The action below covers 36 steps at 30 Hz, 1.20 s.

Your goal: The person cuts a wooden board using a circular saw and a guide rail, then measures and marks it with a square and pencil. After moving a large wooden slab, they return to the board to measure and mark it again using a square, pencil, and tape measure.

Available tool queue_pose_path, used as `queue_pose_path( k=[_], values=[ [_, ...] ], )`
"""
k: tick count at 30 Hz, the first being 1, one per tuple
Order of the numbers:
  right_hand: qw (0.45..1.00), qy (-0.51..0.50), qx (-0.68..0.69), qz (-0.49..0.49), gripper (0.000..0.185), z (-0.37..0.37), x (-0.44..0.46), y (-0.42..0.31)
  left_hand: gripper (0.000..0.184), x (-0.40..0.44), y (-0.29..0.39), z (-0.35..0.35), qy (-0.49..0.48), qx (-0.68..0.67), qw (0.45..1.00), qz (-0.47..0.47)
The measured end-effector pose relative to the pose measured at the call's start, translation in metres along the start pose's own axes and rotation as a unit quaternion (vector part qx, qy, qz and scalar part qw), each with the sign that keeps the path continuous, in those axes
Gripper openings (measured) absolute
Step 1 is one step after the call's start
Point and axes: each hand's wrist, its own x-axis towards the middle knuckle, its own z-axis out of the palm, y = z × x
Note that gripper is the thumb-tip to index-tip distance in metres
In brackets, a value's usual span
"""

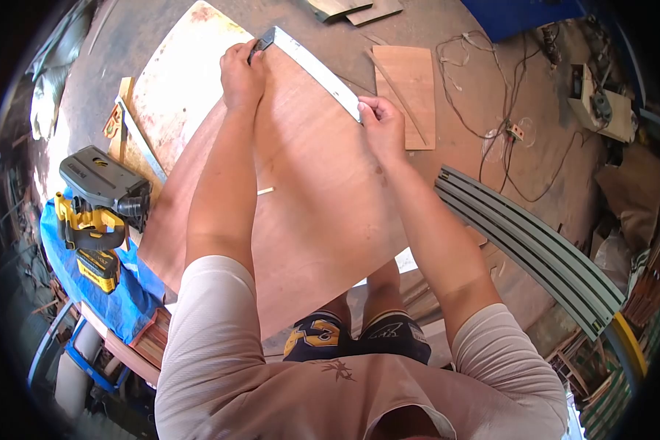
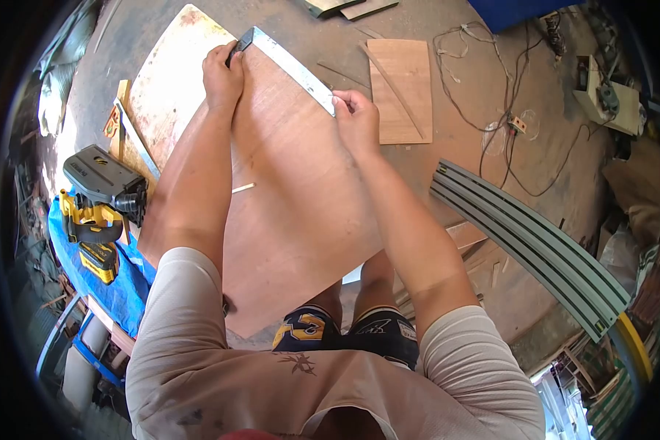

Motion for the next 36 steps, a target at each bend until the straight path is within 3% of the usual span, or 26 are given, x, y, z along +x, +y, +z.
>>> queue_pose_path(
  k=[5,15,20,30,36],
  values=[
    [0.993,-0.009,-0.105,-0.050,0.013,-0.003,-0.001,0.006,0.027,0.000,0.000,0.000,-0.003,0.017,1.000,-0.009],
    [0.998,-0.014,-0.057,0.001,0.023,0.001,-0.001,0.003,0.032,0.001,0.002,-0.002,-0.015,0.023,1.000,0.006],
    [0.988,-0.023,-0.153,-0.007,0.024,0.000,-0.001,0.000,0.036,0.002,0.002,-0.003,-0.019,0.029,0.999,0.012],
    [0.986,-0.019,-0.164,0.023,0.023,0.001,0.001,-0.004,0.040,0.002,0.003,-0.003,-0.041,0.016,0.999,-0.007],
    [0.990,0.004,-0.141,-0.006,0.022,0.003,-0.001,0.001,0.040,0.002,0.002,-0.001,-0.040,0.024,0.999,0.004]
  ],
)
